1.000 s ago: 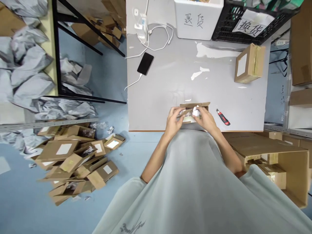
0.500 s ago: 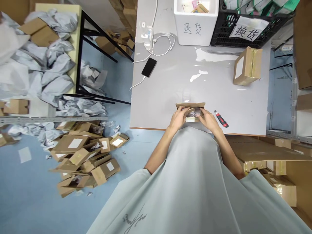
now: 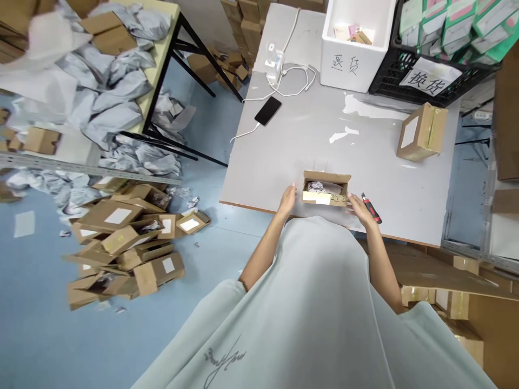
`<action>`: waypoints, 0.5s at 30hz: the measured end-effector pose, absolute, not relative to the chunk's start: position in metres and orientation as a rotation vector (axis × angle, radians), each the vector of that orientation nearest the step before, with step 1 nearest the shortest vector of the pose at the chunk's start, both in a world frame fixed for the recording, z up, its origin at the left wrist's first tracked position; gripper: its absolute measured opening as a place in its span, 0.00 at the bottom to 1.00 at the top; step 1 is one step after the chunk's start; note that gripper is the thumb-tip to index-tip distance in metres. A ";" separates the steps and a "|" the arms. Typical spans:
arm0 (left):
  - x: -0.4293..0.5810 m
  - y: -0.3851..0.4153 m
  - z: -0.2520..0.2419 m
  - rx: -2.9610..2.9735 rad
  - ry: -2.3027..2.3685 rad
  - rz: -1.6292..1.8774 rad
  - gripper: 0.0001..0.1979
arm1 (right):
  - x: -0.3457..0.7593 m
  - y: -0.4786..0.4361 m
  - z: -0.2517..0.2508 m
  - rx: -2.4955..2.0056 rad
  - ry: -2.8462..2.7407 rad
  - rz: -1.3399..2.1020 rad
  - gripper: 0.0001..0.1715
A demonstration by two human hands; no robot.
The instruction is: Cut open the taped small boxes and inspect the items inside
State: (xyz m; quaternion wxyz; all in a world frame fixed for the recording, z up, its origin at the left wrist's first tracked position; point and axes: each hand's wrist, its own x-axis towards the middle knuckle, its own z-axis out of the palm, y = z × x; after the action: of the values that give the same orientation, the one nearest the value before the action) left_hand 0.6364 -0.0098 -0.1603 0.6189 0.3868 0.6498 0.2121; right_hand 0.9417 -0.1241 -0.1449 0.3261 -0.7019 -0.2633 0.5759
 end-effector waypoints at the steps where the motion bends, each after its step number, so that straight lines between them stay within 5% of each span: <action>1: 0.638 -0.011 -0.168 0.799 1.469 0.448 0.36 | 0.939 -0.123 -0.150 -1.813 -0.657 1.525 0.42; 15: 0.577 -0.044 -0.162 0.509 1.424 0.720 0.35 | 0.875 -0.069 -0.130 -1.670 -0.751 1.740 0.44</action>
State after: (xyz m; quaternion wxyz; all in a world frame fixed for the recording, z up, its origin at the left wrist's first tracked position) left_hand 0.5773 -0.0436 -0.1616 0.6694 0.2257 0.6317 0.3193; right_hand 0.8750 -0.0689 -0.1302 0.3028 -0.6301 -0.2835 0.6565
